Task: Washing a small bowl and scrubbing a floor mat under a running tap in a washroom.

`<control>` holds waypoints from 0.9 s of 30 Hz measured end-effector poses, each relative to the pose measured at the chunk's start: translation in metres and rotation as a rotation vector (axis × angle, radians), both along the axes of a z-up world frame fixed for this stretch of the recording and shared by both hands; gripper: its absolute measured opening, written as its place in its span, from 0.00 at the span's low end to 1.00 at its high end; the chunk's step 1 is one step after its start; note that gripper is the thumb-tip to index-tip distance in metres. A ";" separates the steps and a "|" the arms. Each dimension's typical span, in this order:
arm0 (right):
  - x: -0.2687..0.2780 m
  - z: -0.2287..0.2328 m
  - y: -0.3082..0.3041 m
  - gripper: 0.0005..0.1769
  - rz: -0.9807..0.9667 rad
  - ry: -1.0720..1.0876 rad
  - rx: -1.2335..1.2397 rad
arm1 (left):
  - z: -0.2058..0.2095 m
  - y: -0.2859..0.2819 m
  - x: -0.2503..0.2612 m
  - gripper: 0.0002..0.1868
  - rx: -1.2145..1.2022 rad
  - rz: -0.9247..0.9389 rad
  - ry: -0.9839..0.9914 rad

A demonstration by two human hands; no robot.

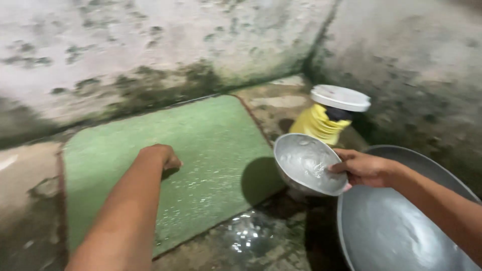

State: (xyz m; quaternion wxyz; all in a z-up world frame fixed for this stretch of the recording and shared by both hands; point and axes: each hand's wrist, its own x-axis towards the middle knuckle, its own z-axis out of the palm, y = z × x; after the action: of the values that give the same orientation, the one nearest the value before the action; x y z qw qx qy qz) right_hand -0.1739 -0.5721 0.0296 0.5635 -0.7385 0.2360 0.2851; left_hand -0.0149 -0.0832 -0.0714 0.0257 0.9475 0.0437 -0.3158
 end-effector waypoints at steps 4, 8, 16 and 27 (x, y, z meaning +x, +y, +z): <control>-0.029 0.012 -0.037 0.29 -0.033 -0.075 0.000 | 0.013 -0.045 0.007 0.48 -0.003 -0.088 -0.014; -0.052 0.050 -0.034 0.27 -0.094 -0.039 -0.032 | 0.021 -0.057 0.009 0.45 0.011 -0.125 -0.014; -0.087 -0.030 -0.284 0.27 -0.028 -0.034 0.295 | 0.024 -0.082 0.006 0.40 0.015 -0.183 -0.005; -0.183 -0.093 -0.354 0.23 -0.325 0.374 0.112 | 0.052 -0.050 0.005 0.34 0.050 -0.161 -0.005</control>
State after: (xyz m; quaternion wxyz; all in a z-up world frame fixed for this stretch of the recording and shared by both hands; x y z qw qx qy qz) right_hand -0.3565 -0.9259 -0.0633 0.5886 -0.5930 0.4353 0.3352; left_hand -0.0094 -0.1334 -0.0199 -0.0232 0.9490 -0.0250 -0.3134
